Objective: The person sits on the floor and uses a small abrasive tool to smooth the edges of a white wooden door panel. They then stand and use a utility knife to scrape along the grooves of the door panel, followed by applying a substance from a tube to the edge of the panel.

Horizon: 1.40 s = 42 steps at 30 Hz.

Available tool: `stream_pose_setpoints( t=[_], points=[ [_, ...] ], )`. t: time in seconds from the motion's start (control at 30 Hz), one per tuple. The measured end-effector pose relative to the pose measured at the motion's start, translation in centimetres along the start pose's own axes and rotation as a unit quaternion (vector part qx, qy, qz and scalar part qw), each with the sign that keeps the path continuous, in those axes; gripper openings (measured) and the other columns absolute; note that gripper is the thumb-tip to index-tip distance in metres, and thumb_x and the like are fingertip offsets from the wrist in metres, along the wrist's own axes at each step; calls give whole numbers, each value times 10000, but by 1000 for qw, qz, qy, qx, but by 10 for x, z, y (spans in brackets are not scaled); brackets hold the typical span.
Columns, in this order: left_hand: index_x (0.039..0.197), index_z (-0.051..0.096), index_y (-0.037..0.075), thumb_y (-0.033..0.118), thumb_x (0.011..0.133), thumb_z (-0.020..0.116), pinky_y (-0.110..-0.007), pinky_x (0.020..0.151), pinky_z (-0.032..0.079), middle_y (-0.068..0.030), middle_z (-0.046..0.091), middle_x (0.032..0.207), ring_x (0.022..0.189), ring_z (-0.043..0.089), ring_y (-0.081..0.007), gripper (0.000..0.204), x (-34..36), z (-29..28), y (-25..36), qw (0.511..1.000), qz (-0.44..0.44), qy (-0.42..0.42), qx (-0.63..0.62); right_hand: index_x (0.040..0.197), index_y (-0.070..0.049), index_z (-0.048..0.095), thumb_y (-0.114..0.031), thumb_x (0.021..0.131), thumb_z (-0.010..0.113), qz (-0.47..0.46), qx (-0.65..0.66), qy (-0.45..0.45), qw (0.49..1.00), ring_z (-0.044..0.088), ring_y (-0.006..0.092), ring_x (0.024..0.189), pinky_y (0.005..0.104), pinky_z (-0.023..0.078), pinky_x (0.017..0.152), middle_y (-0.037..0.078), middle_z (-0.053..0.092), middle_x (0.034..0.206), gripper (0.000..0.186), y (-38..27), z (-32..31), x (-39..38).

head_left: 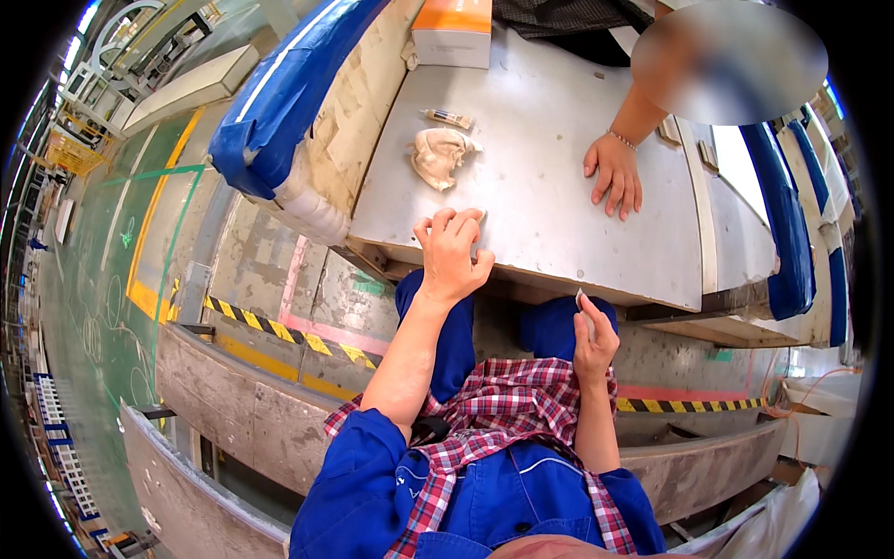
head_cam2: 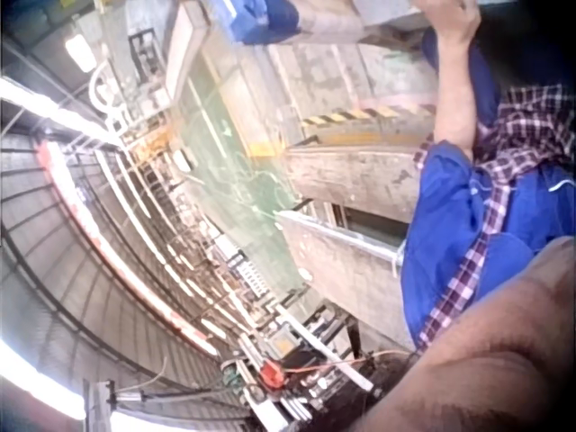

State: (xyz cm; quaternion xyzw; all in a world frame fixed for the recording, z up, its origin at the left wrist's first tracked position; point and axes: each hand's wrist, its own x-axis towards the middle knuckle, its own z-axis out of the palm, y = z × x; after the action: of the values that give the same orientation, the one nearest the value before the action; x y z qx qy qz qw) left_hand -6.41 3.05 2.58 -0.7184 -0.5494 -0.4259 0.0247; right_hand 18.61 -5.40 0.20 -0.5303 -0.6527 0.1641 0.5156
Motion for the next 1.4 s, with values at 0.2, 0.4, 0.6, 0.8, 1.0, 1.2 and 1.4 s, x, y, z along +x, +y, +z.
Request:
stream_pose_setpoints(
  t=[0.2,0.4,0.6,0.8,1.0,1.2,1.4],
  points=[
    [734,500,86,146,600,572,-415,894,274,-37,624,1053,1003,507,-242,164,5,1,7,1000,2,12,-24,1091,45,639,21,842,618,-17,11,5,1000,658,246,862,312,503,792,173,679,970,251,0,-1,-3],
    [717,479,85,162,634,579,-418,897,272,-67,599,1167,1008,508,-247,151,22,-21,9,995,-17,78,-58,1112,44,637,-5,872,609,29,79,-4,996,647,202,945,291,488,850,149,675,1035,246,8,3,-10],
    [723,454,59,73,715,523,-367,859,360,-143,598,1205,963,531,-260,71,127,-127,13,952,5,303,-51,1121,41,634,-3,873,604,31,87,-11,996,645,209,986,298,487,880,155,672,1063,253,8,3,-9],
    [731,470,40,37,781,495,-310,769,420,-123,619,1177,874,536,-183,56,185,-200,32,924,-12,322,-205,1130,42,629,-33,884,602,31,65,-9,997,638,203,988,297,478,885,153,669,1067,259,9,1,-4],
    [611,600,76,154,616,629,-422,603,424,-106,609,710,647,566,-308,84,141,-118,135,967,174,102,-159,1156,62,602,-54,921,567,14,47,-37,998,608,194,1037,293,447,928,148,653,1112,265,12,3,-7],
    [725,660,102,254,743,626,-363,447,399,-36,656,660,526,582,-227,157,100,-81,300,730,664,-159,-29,1089,63,619,-71,928,562,51,-37,-78,995,628,206,957,310,479,860,146,675,1028,218,23,-10,-23],
    [772,660,99,275,759,623,-358,444,398,-45,658,669,538,587,-225,181,10,-44,373,633,691,-340,79,1110,45,629,-67,914,578,66,2,-26,997,636,224,973,329,487,867,151,670,1064,232,13,-9,-19]
  ],
)
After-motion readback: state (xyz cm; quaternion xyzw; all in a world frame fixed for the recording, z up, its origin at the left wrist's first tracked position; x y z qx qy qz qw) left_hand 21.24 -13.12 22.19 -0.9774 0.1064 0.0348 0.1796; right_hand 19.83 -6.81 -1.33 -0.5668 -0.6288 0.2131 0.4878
